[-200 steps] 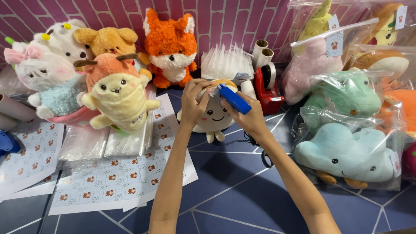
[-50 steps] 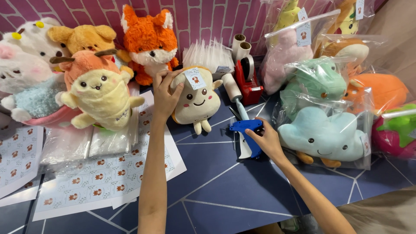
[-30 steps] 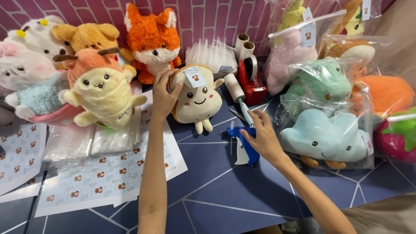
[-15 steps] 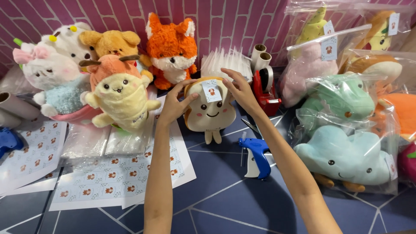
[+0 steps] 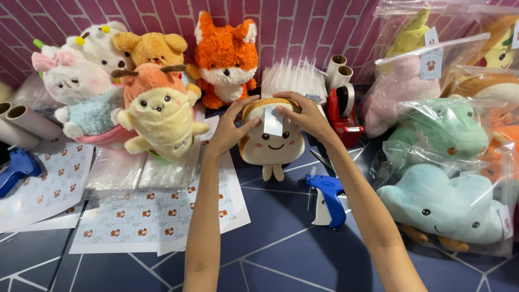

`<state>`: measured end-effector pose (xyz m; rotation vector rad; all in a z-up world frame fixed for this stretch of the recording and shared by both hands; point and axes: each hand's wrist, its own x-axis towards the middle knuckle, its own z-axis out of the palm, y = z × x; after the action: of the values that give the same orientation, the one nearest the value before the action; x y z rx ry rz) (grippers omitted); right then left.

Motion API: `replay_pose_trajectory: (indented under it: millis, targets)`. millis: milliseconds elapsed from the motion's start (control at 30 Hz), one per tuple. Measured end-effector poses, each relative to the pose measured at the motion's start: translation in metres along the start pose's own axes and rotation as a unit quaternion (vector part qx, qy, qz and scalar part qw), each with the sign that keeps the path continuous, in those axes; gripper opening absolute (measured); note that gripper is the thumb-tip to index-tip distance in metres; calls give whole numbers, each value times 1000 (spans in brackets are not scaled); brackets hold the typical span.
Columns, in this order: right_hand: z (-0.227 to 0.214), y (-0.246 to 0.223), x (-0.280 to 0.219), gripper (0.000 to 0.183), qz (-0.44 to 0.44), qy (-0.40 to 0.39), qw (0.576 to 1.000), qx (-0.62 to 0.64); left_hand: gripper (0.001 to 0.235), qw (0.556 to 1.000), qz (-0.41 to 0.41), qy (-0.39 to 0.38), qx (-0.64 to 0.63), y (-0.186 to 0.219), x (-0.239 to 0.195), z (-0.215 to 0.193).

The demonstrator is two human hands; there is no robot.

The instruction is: Cutting a label from a sheet and attaching it to a bread-shaped plush toy using a tagging gun.

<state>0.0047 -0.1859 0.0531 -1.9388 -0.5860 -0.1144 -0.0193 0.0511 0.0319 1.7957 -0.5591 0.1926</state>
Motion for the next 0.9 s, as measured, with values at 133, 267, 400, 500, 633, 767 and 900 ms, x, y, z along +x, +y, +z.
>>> replay_pose_trajectory:
  millis: [133,267,400,500,633,767,900]
  targets:
    - [-11,12,-6,40,9,3,1000,17,64,1000,15,-8,-19,-20,0,-3]
    - [-25,11,-21,48,51,-41,995,77,61,999,-34,-6,-42,-21,1,-4]
    - [-25,17,-28,76,96,-90,984,120,88,995,-81,-64,-9,-2,-5,-12]
    - [-23,32,-29,76,103,-72,983,131,89,987,-122,-90,46,19,-10,-18]
    - [-26,44,-27,85,111,-51,983,135,88,992,-104,-58,36,2,-4,-7]
    - [-35,52,-15,78,70,-3,989,130,77,991,-102,27,-79,-27,14,8]
    - [-45,61,4,73,58,24,992,107,69,987,-65,32,-140,-50,42,14]
